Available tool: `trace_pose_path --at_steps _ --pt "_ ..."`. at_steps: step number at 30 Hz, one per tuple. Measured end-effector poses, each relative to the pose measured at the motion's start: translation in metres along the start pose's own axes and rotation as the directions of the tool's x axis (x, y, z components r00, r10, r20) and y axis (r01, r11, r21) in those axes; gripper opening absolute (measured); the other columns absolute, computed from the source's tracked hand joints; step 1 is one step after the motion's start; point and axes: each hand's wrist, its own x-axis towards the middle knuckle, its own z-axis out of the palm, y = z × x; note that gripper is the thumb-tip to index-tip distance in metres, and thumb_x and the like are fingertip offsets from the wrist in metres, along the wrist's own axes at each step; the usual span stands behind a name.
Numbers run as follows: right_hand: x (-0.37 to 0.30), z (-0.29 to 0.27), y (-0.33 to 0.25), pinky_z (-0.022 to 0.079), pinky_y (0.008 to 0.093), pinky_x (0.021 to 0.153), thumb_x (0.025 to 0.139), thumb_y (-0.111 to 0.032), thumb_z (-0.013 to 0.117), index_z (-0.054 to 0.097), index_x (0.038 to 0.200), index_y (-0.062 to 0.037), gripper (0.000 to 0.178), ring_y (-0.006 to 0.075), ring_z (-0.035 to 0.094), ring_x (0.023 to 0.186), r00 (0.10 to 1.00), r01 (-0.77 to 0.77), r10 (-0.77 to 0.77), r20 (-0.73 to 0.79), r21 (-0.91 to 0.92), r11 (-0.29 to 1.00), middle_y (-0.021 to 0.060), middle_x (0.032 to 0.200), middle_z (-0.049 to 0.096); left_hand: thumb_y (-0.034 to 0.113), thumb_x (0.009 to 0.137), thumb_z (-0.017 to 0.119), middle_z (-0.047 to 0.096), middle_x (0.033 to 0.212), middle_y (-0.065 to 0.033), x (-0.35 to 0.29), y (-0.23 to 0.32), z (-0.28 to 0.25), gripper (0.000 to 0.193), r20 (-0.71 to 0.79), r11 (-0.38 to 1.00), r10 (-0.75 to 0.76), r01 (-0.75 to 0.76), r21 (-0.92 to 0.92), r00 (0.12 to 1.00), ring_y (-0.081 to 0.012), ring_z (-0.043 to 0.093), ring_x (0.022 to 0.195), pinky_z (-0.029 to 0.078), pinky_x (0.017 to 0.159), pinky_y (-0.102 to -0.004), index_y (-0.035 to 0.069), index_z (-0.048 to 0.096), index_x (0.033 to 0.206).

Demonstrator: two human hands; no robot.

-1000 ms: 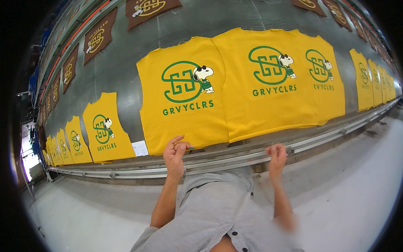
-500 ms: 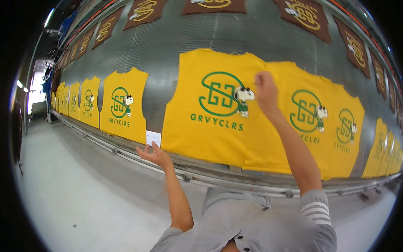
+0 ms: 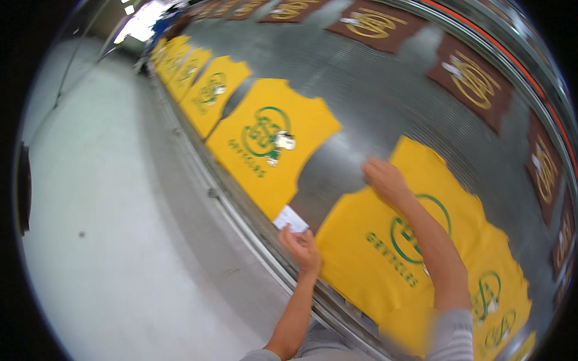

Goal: The person uses a small green tool to press and smooth a green and white cartoon patch onto a yellow t-shirt laid on a curved metal surface. They work on the edges and details of the patch, then move to the next shirt in a row of identical shirts to repeat the process.

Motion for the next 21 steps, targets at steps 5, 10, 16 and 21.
trace_pose_path --at_steps 5,10,16,21 --pt "-0.021 -0.007 0.005 0.047 0.0417 0.060 0.088 -0.008 0.060 0.053 0.096 -0.0066 0.011 0.0314 0.061 0.070 0.999 -0.045 0.046 0.023 -0.066 0.997 0.0113 0.088 0.056 0.013 0.095 0.056 0.041 0.122 -0.0132 0.007 0.009 0.002 0.055 -0.086 0.943 0.017 -0.044 -0.329 0.996 -0.0121 0.045 0.076 0.041 0.061 -0.0239 -0.003 0.031 0.141" --pt "-0.025 -0.073 -0.053 0.042 0.0354 0.054 0.089 0.002 0.061 0.055 0.101 -0.0053 0.015 0.0235 0.055 0.060 0.933 -0.098 0.169 -0.317 0.227 0.969 0.0107 0.076 0.053 0.020 0.097 0.049 0.047 0.085 -0.0038 0.033 0.033 -0.023 0.050 -0.185 0.805 -0.112 -0.020 -0.593 0.976 -0.0069 0.040 0.064 0.032 0.052 -0.0200 -0.002 0.032 0.138" --pt "-0.074 -0.171 -0.180 0.037 0.0301 0.050 0.088 0.012 0.052 0.056 0.100 -0.0048 0.021 0.0154 0.044 0.056 0.843 0.040 0.265 -0.467 0.546 0.837 0.0073 0.071 0.048 0.028 0.095 0.050 0.048 0.075 -0.0034 0.121 0.101 -0.054 0.057 -0.578 0.787 0.119 -0.432 -0.441 0.807 -0.0070 0.040 0.052 0.032 0.047 -0.0211 -0.004 0.033 0.139" --pt "-0.086 -0.181 -0.303 0.048 0.0414 0.058 0.083 0.001 0.058 0.051 0.103 -0.0094 0.023 0.0323 0.058 0.079 0.895 -0.018 0.325 -0.305 0.704 0.710 0.0123 0.092 0.054 0.037 0.103 0.043 0.054 0.098 -0.0082 0.236 0.194 -0.137 0.051 -0.769 0.709 0.318 -0.677 -0.195 0.555 -0.0067 0.039 0.052 0.030 0.040 -0.0196 -0.002 0.040 0.134"
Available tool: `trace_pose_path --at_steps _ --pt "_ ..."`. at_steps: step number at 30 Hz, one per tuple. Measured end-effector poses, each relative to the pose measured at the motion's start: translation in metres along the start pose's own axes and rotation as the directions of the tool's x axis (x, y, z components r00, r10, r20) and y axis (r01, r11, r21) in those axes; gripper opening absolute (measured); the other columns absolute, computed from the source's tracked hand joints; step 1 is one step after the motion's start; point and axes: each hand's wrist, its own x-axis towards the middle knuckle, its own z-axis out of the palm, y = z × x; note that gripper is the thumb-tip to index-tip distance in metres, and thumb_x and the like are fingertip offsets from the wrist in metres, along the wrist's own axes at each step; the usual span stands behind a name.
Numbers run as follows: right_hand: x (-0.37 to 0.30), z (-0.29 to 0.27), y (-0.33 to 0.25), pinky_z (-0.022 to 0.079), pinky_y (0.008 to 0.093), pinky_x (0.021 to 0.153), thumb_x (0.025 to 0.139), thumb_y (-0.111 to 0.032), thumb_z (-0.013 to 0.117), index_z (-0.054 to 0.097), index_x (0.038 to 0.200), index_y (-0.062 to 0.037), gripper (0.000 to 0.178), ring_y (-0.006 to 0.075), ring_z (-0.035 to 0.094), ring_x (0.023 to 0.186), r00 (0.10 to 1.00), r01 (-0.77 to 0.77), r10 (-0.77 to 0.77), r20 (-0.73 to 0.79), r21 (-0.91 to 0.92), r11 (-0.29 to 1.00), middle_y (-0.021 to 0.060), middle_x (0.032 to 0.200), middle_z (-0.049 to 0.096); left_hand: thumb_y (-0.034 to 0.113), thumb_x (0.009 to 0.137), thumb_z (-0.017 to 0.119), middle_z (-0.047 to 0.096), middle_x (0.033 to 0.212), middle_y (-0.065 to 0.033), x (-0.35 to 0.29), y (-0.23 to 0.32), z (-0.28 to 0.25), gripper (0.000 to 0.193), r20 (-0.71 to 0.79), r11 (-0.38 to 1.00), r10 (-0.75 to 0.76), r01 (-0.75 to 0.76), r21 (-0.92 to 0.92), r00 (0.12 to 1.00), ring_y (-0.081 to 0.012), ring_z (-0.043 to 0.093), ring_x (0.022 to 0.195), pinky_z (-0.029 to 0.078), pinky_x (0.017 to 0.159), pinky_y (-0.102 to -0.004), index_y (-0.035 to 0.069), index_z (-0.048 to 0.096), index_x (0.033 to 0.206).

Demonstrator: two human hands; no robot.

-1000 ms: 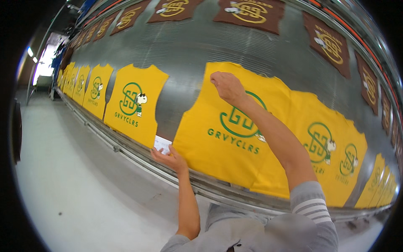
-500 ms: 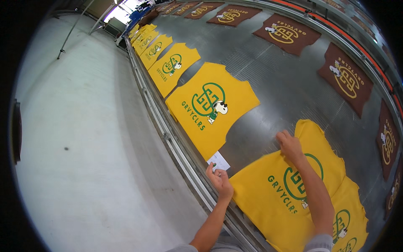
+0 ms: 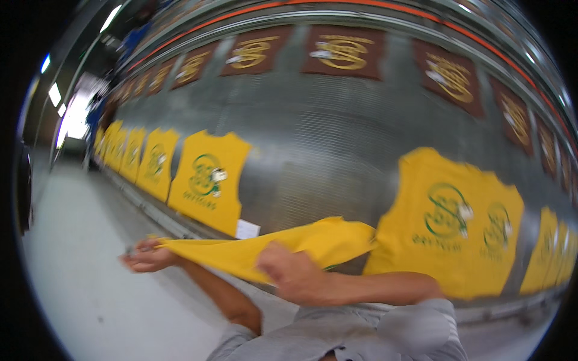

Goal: The person uses a small green tool to press and smooth a green and white cartoon patch onto a yellow t-shirt laid on a curved metal surface. They work on the edges and details of the patch, then move to the next shirt in a row of identical shirts to repeat the process.

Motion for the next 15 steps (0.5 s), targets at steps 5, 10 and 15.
trace_pose_path --at_steps 5,10,15 --pt "-0.033 0.023 -0.004 0.049 0.0364 0.062 0.088 0.002 0.061 0.052 0.103 -0.0063 0.019 0.0295 0.057 0.079 0.934 0.126 -0.049 -0.354 0.198 0.972 0.0124 0.095 0.056 0.026 0.096 0.052 0.050 0.123 -0.0192 0.014 0.020 0.162 0.045 0.310 0.852 0.458 -0.312 -0.420 0.833 -0.0167 0.056 0.070 0.038 0.044 -0.0219 -0.004 0.043 0.129" --pt "-0.022 0.014 0.024 0.043 0.0278 0.067 0.096 0.000 0.051 0.050 0.097 -0.0040 0.005 0.0190 0.051 0.076 0.685 0.192 -0.254 -0.683 -0.167 0.967 0.0138 0.093 0.056 0.036 0.084 0.071 0.052 0.125 -0.0173 -0.153 0.110 0.288 0.050 0.430 0.700 0.614 -0.205 -0.684 0.662 -0.0315 0.051 0.102 0.042 0.077 -0.0395 0.001 0.050 0.113" --pt "-0.050 -0.016 0.084 0.037 0.0256 0.065 0.101 -0.004 0.045 0.048 0.096 -0.0046 0.005 0.0135 0.042 0.072 0.359 -0.194 -0.164 -0.919 -0.246 0.950 0.0088 0.094 0.052 0.031 0.083 0.076 0.047 0.132 -0.0146 -0.309 0.169 0.273 0.063 0.652 0.528 0.566 0.386 -0.756 0.504 -0.0290 0.048 0.121 0.051 0.075 -0.0302 0.002 0.050 0.133"
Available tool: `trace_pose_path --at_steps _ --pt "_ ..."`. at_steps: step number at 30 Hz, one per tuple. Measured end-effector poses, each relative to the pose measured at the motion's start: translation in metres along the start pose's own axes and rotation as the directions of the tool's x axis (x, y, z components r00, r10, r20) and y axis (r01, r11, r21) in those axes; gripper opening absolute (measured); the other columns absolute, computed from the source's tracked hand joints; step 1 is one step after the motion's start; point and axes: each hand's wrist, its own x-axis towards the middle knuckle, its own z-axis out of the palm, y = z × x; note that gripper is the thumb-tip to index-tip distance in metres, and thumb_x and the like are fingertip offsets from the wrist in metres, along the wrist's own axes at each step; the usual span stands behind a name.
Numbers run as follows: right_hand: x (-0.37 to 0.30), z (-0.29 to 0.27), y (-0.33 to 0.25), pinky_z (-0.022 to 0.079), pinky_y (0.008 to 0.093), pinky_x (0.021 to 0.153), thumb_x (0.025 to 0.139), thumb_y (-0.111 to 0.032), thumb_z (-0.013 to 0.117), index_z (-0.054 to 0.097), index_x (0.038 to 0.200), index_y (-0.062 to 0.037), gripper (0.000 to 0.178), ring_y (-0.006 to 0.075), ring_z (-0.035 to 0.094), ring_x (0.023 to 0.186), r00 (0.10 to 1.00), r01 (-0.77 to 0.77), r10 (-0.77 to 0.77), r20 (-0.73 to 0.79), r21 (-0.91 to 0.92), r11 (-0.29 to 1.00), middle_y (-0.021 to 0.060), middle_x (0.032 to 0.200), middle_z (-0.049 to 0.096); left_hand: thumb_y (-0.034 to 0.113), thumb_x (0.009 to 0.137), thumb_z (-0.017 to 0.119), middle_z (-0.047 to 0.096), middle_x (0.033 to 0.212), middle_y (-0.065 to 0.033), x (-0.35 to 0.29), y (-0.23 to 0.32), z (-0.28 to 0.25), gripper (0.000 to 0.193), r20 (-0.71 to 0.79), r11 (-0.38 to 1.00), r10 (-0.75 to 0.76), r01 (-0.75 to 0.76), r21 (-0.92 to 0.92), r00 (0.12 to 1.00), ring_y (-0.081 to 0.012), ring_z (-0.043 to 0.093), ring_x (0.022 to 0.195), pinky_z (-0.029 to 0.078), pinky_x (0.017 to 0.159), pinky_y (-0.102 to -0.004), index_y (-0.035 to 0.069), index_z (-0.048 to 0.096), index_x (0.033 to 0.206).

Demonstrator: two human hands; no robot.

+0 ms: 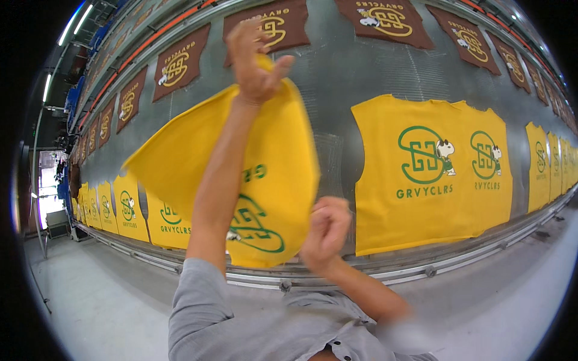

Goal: The person uses a small green tool to press and smooth a green and white cartoon patch onto a yellow t-shirt laid on a curved metal surface. They work on the edges and details of the patch, then move to the next shirt in a row of identical shirts to repeat the process.

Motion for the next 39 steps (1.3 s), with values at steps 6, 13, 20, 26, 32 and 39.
trace_pose_path --at_steps 6,13,20,26,32,39 --pt "-0.031 -0.082 0.091 0.046 0.0264 0.071 0.104 -0.015 0.047 0.048 0.106 -0.0031 0.012 0.0128 0.056 0.081 0.833 -0.549 0.536 -0.140 -0.088 0.831 0.0073 0.103 0.053 0.037 0.093 0.063 0.053 0.134 -0.0175 -0.104 0.024 -0.021 0.051 0.030 0.983 -0.132 0.127 0.130 0.991 -0.0361 0.047 0.125 0.040 0.101 -0.0439 0.001 0.055 0.128" --pt "-0.084 -0.140 0.116 0.047 0.0293 0.085 0.104 -0.016 0.049 0.050 0.109 -0.0021 0.014 0.0148 0.058 0.092 0.790 -0.600 0.612 -0.019 -0.230 0.767 0.0073 0.106 0.054 0.020 0.099 0.055 0.056 0.119 -0.0195 -0.294 0.163 -0.188 0.058 -0.616 0.321 -0.763 0.942 -0.095 0.197 -0.0255 0.059 0.104 0.050 0.091 -0.0371 0.000 0.027 0.147" --pt "-0.101 -0.143 0.114 0.043 0.0302 0.091 0.103 -0.014 0.049 0.052 0.108 0.0006 0.016 0.0171 0.052 0.097 0.876 -0.403 0.474 0.091 -0.404 0.821 0.0085 0.106 0.055 0.014 0.099 0.054 0.037 0.142 -0.0181 -0.352 0.226 -0.216 0.057 -0.662 0.179 -0.746 0.980 -0.089 0.076 -0.0243 0.057 0.107 0.056 0.084 -0.0351 -0.001 0.026 0.146" --pt "-0.100 -0.118 0.112 0.043 0.0325 0.094 0.104 -0.009 0.045 0.050 0.109 -0.0011 0.011 0.0194 0.054 0.101 0.929 -0.302 0.358 0.098 -0.360 0.883 0.0115 0.108 0.056 0.012 0.098 0.053 0.039 0.138 -0.0197 -0.351 0.216 -0.189 0.060 -0.573 0.123 -0.815 0.992 -0.020 0.089 -0.0215 0.055 0.109 0.054 0.085 -0.0346 -0.003 0.021 0.147" --pt "-0.079 -0.022 0.111 0.053 0.0335 0.085 0.102 -0.010 0.048 0.051 0.103 -0.0015 0.009 0.0197 0.064 0.096 0.494 -0.635 0.514 0.701 -0.114 0.764 0.0134 0.106 0.061 0.008 0.099 0.049 0.039 0.137 -0.0197 -0.373 0.219 -0.203 0.053 -0.504 0.368 -0.820 0.924 -0.102 0.271 -0.0241 0.053 0.112 0.054 0.086 -0.0355 -0.003 0.025 0.144" --pt "-0.017 0.168 0.195 0.051 0.0336 0.093 0.099 -0.021 0.057 0.055 0.103 -0.0001 0.021 0.0211 0.062 0.110 0.420 -0.391 0.290 0.860 -0.117 0.913 0.0135 0.111 0.066 0.010 0.097 0.049 0.034 0.145 -0.0197 -0.370 0.207 -0.225 0.054 -0.372 0.542 -0.795 0.836 -0.081 0.479 -0.0302 0.057 0.108 0.057 0.080 -0.0382 -0.005 0.027 0.143"
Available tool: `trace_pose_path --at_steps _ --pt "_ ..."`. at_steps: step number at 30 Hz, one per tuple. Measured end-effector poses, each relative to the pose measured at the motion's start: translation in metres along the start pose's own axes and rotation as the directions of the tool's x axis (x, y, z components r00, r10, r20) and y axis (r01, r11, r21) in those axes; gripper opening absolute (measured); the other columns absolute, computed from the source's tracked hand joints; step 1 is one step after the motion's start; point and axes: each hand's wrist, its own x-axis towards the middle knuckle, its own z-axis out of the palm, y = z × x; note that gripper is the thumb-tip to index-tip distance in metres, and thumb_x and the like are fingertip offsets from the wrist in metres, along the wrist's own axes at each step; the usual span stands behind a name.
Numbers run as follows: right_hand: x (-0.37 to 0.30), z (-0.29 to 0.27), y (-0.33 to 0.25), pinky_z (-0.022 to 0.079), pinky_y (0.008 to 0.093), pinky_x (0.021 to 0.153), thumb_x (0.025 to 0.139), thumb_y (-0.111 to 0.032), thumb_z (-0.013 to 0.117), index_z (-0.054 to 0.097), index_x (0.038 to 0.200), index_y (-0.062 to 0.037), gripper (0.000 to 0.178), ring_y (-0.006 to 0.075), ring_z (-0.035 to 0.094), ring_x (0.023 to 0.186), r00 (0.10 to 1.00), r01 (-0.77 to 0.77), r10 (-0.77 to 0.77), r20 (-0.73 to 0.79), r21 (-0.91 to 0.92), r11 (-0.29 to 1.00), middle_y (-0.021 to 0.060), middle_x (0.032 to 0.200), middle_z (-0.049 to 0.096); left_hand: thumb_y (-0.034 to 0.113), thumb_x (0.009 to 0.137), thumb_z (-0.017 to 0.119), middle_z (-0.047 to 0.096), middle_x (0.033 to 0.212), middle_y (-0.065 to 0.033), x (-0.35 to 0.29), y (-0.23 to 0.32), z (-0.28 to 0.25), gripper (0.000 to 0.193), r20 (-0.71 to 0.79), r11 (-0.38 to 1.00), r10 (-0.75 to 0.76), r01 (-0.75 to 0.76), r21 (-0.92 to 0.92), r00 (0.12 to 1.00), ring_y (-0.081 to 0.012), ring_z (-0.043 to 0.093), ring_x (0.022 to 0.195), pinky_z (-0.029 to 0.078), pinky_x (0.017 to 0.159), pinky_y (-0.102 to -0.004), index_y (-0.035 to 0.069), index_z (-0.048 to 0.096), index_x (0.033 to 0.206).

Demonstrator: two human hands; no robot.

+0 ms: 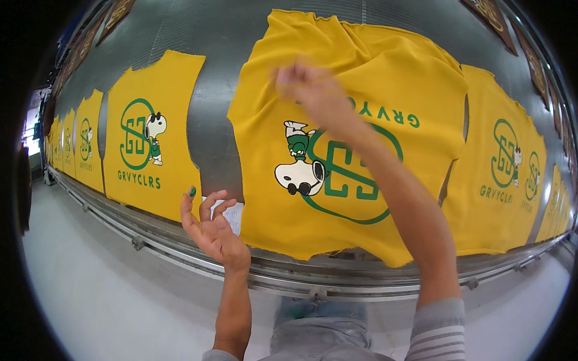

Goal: The person uses a small green tool to press and smooth a green and white cartoon patch onto a yellow t-shirt laid on a curved metal surface. They work on the edges and details of the patch, then move to the next shirt in a row of identical shirts to repeat the process.

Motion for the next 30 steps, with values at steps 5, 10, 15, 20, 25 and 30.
trace_pose_path --at_steps 5,10,15,20,25,30 --pt "0.011 -0.009 -0.026 0.048 0.0327 0.092 0.097 -0.008 0.055 0.056 0.107 -0.0014 0.012 0.0211 0.065 0.097 0.757 0.515 -0.455 -0.469 0.000 0.857 0.0102 0.113 0.067 0.020 0.094 0.052 0.034 0.145 -0.0205 0.006 -0.012 -0.012 0.060 0.033 0.999 -0.022 0.023 -0.029 0.999 -0.0323 0.061 0.101 0.058 0.077 -0.0389 -0.005 0.028 0.143" --pt "-0.150 0.059 -0.003 0.043 0.0471 0.102 0.094 -0.016 0.059 0.057 0.121 -0.0090 0.028 0.0417 0.047 0.128 0.895 -0.049 0.270 0.355 -0.523 0.851 0.0222 0.127 0.055 0.030 0.095 0.051 0.035 0.144 -0.0199 0.011 -0.012 -0.019 0.063 0.020 0.997 -0.048 0.049 -0.064 0.999 -0.0338 0.062 0.098 0.058 0.075 -0.0375 -0.003 0.028 0.143" --pt "-0.242 0.093 -0.009 0.048 0.0472 0.093 0.092 -0.010 0.060 0.059 0.109 -0.0078 0.017 0.0392 0.055 0.118 0.717 -0.063 -0.052 0.695 0.139 0.988 0.0186 0.123 0.060 0.029 0.097 0.050 0.037 0.141 -0.0237 0.030 -0.014 -0.010 0.063 0.061 0.991 -0.041 0.049 -0.128 0.997 -0.0341 0.063 0.098 0.058 0.074 -0.0380 -0.004 0.027 0.144" --pt "-0.178 0.045 -0.027 0.047 0.0336 0.073 0.086 0.002 0.064 0.063 0.090 -0.0036 0.007 0.0236 0.060 0.086 0.995 -0.005 0.004 0.095 0.017 1.000 0.0084 0.094 0.064 0.027 0.098 0.050 0.054 0.126 -0.0286 0.039 -0.018 0.013 0.062 0.200 0.973 -0.099 0.137 -0.187 0.975 -0.0326 0.064 0.100 0.055 0.084 -0.0400 -0.004 0.026 0.145" --pt "-0.116 0.032 -0.002 0.041 0.0246 0.057 0.082 0.004 0.068 0.065 0.083 -0.0027 0.008 0.0119 0.052 0.065 0.926 0.081 -0.155 -0.344 -0.222 0.972 0.0033 0.076 0.059 0.005 0.100 0.049 0.068 0.105 -0.0168 0.041 -0.030 0.047 0.046 0.291 0.974 -0.134 0.180 -0.136 0.947 -0.0199 0.064 0.101 0.050 0.093 -0.0330 -0.008 0.030 0.140" --pt "-0.103 0.054 0.003 0.038 0.0239 0.051 0.078 0.003 0.070 0.065 0.081 -0.0035 0.009 0.0097 0.049 0.058 0.934 0.051 -0.170 -0.315 -0.353 0.934 0.0032 0.073 0.057 -0.001 0.098 0.050 0.070 0.100 -0.0120 0.038 -0.033 0.052 0.043 0.271 0.964 -0.229 0.257 -0.071 0.935 -0.0145 0.063 0.097 0.048 0.094 -0.0291 -0.009 0.034 0.137"
